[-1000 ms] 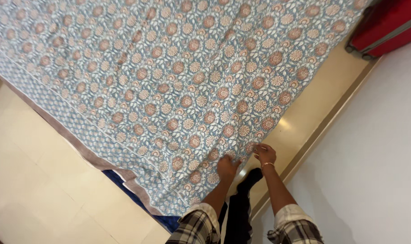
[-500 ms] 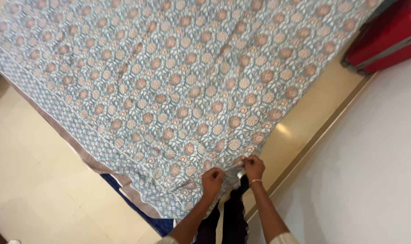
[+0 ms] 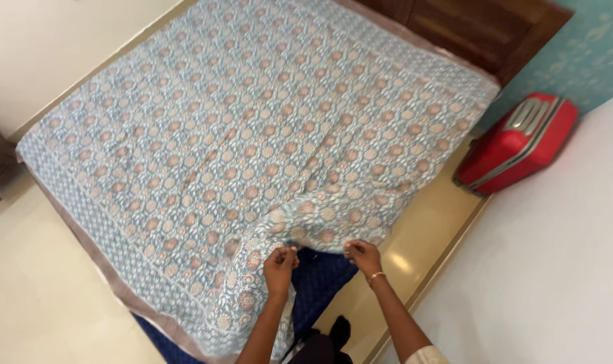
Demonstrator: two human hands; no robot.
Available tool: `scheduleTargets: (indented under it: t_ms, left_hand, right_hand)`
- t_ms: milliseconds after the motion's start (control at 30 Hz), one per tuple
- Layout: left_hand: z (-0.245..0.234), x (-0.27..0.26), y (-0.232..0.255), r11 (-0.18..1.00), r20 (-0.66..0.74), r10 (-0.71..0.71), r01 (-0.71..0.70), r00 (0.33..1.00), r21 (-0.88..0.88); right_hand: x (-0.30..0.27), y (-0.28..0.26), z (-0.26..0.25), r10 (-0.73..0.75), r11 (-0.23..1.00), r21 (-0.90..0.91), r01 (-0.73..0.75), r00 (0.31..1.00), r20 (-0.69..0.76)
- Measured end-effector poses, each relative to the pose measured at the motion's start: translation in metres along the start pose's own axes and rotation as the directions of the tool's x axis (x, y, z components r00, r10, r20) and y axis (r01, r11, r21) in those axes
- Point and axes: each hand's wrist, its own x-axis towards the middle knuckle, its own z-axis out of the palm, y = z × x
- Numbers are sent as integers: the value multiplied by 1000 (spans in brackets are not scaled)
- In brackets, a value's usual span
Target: The person folds a yellow checkered blanket on a bed, then folds a patterned bedsheet. The person uses both hands to align and fold the items neatly on the bed surface.
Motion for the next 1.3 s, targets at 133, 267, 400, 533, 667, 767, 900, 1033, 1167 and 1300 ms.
scheduleTargets:
  t_ms: [133,267,400,533,667,767,900,1033,1167,1300]
  left_hand:
    - [44,6,1,998,109,-15,21,994,-56]
    - [104,26,-24,993,255,-53,78,965,-88]
    - [171,38,-56,993,367,63,-96,928,71]
    - [252,63,-71,968,403,79,-167,912,189]
    - [315,79,-86,758,569,234,-514,788,401]
    - [359,96,-101,518,650,-110,-515,752,683]
    - [410,127,-126,228,647,-419,-616,637,754]
    - [427,150,-159,104,602,-534,-660,594,744]
    - [437,166,-185,102,621,-378,-636,687,765]
    - [433,173,-190,118,728,-84,-719,680,685]
  right_hand:
    - [0,-39,-74,-37,986,164,43,998,-41]
    - [26,-62,-137,-62,987,140,84,986,-155]
    - [76,-74,-190,-65,974,200,109,974,-215]
    - [124,-84,-219,45,956,290,42,957,-286]
    - [181,-97,-248,83,952,307,11,953,-291]
    - [221,-98,-271,169,940,333,-74,949,-266]
    - [278,-93,-298,274,923,317,-217,950,-148]
    - [329,-70,-312,403,894,250,-372,911,-88]
    - [368,-49,-318,442,857,311,-412,897,-30]
    - [393,-33,-314,505,800,424,-424,858,-95]
